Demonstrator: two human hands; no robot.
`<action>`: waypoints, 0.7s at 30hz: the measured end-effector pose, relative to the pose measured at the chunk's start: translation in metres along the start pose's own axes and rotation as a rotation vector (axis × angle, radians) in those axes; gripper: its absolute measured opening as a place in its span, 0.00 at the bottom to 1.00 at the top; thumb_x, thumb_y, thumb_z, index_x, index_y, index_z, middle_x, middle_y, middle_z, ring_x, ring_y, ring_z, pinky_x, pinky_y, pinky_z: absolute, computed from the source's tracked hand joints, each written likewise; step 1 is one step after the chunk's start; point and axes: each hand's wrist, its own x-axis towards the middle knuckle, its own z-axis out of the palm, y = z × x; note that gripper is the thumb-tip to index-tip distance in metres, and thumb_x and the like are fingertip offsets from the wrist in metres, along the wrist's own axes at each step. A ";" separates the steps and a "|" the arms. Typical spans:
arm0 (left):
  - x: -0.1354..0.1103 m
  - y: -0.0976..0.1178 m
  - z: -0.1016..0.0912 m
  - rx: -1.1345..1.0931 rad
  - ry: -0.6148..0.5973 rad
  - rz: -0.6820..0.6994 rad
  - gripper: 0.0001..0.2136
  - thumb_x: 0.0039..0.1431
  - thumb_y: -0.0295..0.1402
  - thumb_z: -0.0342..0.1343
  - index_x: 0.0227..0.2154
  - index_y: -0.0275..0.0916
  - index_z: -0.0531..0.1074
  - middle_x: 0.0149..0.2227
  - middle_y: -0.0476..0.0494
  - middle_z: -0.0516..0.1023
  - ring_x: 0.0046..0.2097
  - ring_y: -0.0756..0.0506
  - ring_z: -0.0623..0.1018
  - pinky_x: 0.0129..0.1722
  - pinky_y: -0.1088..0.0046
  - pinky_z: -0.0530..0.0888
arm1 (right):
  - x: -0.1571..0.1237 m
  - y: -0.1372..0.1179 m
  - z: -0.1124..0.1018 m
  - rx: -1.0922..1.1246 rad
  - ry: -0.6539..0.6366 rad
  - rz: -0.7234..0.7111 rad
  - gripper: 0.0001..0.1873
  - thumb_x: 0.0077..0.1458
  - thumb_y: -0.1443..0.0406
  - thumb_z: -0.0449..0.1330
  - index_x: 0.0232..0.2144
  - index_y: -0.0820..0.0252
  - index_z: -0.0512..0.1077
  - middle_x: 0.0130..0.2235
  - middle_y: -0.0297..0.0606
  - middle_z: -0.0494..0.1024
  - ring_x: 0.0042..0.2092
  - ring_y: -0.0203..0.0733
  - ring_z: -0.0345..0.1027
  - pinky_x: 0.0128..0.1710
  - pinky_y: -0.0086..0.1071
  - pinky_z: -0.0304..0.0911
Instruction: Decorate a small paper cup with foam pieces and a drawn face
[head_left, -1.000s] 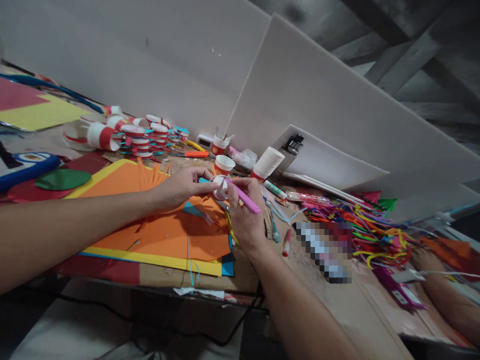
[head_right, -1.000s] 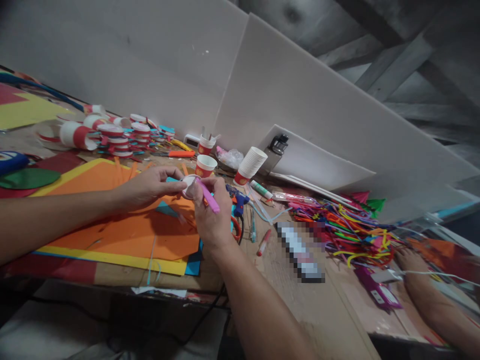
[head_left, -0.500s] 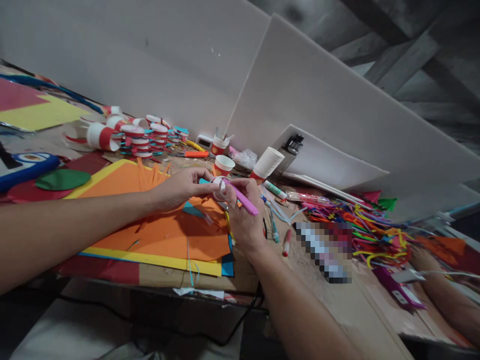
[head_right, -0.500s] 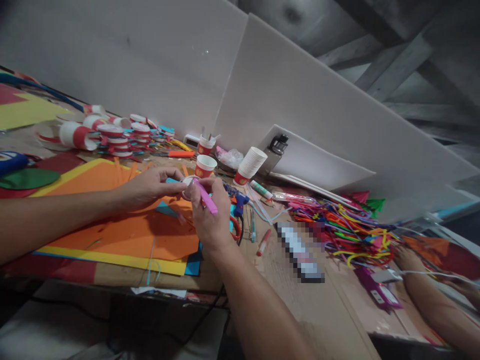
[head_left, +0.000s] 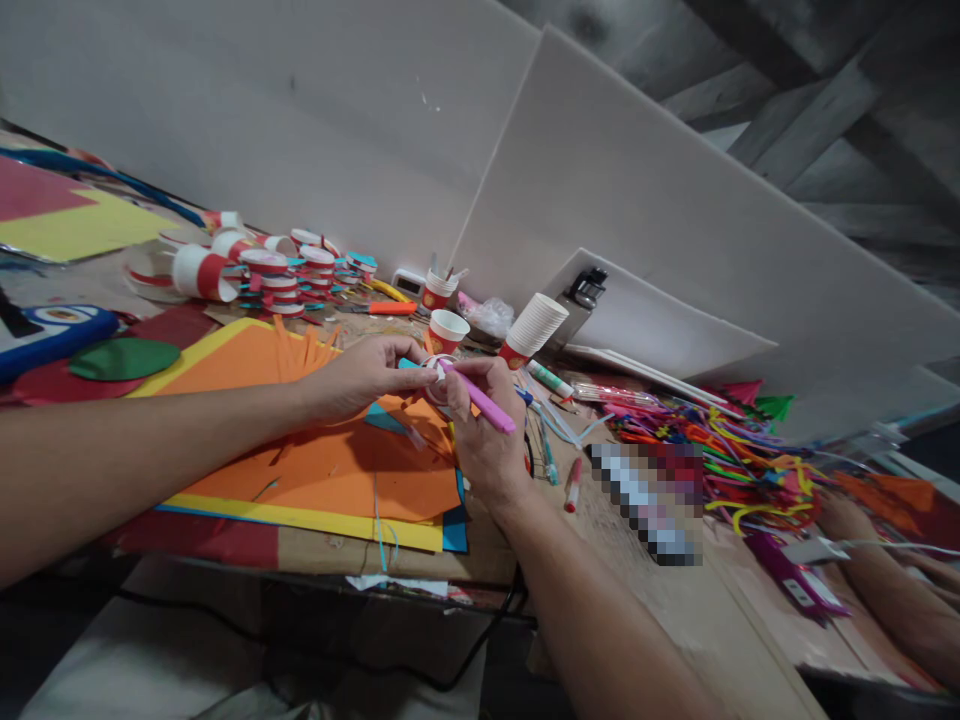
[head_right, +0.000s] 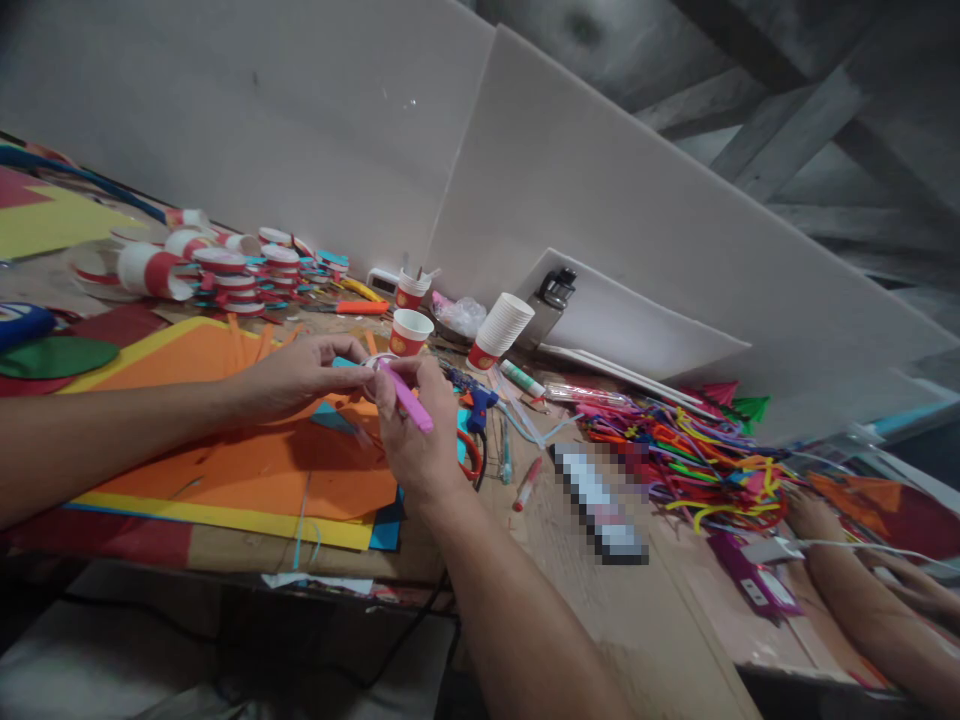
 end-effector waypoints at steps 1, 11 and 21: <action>0.000 0.000 0.000 -0.005 -0.003 0.000 0.13 0.50 0.42 0.63 0.28 0.35 0.73 0.28 0.46 0.76 0.30 0.50 0.73 0.31 0.73 0.68 | 0.000 0.000 0.000 -0.007 0.000 0.003 0.07 0.59 0.60 0.57 0.36 0.57 0.68 0.36 0.36 0.77 0.37 0.38 0.71 0.39 0.35 0.65; 0.003 -0.006 -0.003 -0.155 -0.026 -0.052 0.13 0.50 0.41 0.64 0.30 0.35 0.73 0.27 0.46 0.74 0.27 0.52 0.71 0.28 0.76 0.65 | 0.004 -0.009 -0.009 0.090 0.095 -0.022 0.07 0.62 0.61 0.53 0.38 0.56 0.69 0.37 0.35 0.75 0.37 0.36 0.69 0.40 0.33 0.65; 0.006 -0.011 -0.008 -0.239 -0.016 -0.137 0.15 0.48 0.42 0.65 0.29 0.33 0.76 0.30 0.42 0.77 0.32 0.47 0.75 0.33 0.71 0.70 | 0.015 0.010 -0.010 0.305 0.005 0.326 0.16 0.55 0.55 0.59 0.40 0.59 0.72 0.41 0.39 0.77 0.42 0.40 0.70 0.44 0.36 0.66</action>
